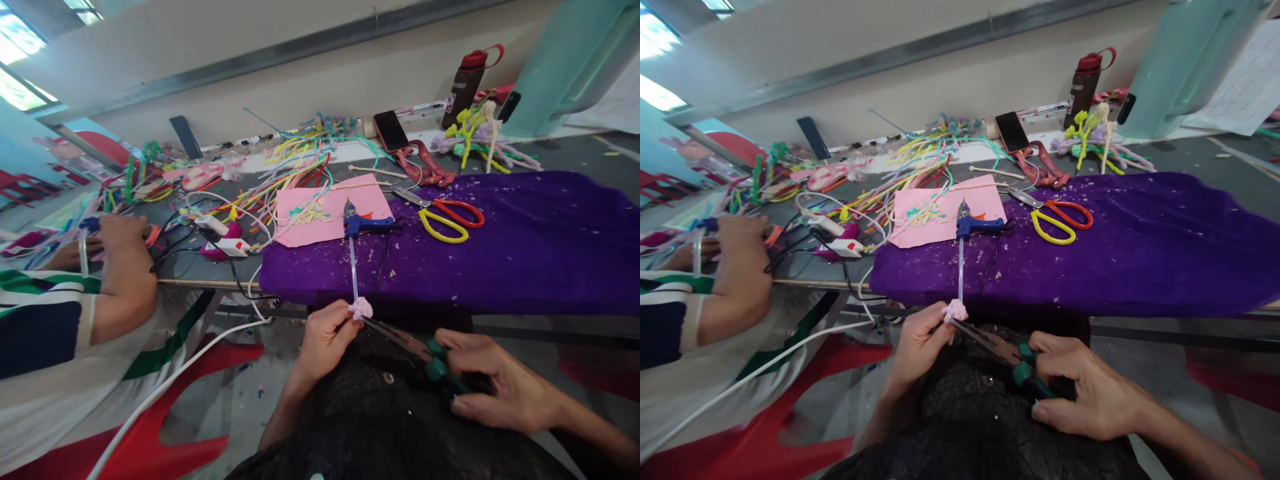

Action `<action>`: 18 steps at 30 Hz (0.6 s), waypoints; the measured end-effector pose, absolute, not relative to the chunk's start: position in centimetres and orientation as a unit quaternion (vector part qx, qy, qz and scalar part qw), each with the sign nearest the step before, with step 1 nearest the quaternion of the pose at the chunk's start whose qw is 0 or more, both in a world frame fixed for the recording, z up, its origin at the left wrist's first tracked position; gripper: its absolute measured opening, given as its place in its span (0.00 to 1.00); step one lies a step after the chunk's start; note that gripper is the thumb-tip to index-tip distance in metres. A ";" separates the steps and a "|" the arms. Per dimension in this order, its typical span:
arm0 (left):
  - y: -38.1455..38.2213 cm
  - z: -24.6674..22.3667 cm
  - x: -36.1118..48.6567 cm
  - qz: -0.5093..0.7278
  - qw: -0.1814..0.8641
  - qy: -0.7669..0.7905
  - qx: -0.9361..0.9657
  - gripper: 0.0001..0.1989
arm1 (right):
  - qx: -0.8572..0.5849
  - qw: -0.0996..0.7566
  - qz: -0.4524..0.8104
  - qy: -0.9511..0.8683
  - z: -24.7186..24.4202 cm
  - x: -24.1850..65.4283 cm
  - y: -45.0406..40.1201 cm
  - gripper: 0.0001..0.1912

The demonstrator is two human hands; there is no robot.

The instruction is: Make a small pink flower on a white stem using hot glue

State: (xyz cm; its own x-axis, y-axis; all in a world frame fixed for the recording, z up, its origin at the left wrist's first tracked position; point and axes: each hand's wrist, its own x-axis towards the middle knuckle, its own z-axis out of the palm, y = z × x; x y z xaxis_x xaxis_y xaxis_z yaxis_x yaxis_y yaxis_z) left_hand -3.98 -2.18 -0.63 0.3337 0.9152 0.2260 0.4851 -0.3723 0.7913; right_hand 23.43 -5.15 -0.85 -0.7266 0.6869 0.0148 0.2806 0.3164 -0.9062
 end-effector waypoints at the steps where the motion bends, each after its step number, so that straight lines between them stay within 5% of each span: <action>1: -2.2 -0.6 -4.0 0.341 0.308 0.464 0.758 0.09 | -0.308 0.205 0.501 -0.783 -0.9 23.4 -5.1 0.17; 18: -2.1 -0.8 -3.7 0.322 0.223 0.464 0.795 0.09 | -0.293 0.231 0.569 -0.732 -1.8 23.2 -4.6 0.22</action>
State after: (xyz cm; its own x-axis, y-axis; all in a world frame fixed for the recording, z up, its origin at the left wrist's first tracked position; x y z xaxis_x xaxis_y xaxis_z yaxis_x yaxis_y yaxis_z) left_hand -3.66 -2.06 -0.75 0.3625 0.8806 0.3051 0.5939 -0.4705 0.6526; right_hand 23.23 -4.57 -1.80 -0.7212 0.6927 0.0050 0.1660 0.1798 -0.9696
